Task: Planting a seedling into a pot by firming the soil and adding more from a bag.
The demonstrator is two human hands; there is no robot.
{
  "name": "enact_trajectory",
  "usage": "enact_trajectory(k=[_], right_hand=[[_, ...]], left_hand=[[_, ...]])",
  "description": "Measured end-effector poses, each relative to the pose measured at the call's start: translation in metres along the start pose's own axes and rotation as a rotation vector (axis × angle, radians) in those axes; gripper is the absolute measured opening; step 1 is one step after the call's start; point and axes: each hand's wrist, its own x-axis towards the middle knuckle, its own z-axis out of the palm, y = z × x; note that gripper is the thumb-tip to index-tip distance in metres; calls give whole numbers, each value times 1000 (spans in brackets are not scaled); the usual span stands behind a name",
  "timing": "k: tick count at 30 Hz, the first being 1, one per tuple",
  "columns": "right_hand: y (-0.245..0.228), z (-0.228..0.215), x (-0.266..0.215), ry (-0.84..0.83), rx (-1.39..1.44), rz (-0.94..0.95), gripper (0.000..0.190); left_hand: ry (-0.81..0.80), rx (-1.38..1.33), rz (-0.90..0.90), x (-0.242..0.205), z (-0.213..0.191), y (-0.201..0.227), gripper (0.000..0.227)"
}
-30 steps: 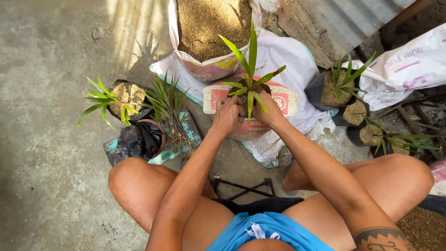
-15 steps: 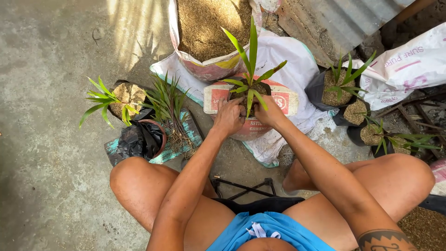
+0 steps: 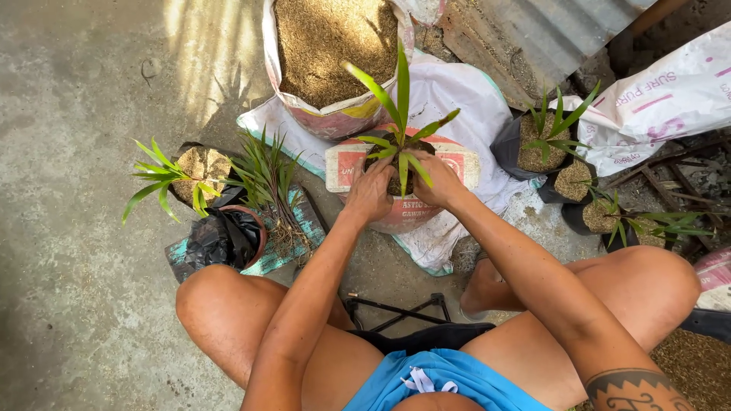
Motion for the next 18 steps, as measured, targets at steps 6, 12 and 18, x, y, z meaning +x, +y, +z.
enact_trajectory(k=[6, 12, 18], right_hand=[[-7, -19, -7, -43, 4, -44, 38], [-10, -6, -9, -140, -230, -172, 51], [16, 9, -7, -106, -217, -230, 56]], left_hand=[[-29, 45, -33, 6, 6, -13, 48], [-58, 170, -11, 2, 4, -12, 54], [-49, 230, 28, 1, 6, -14, 58]])
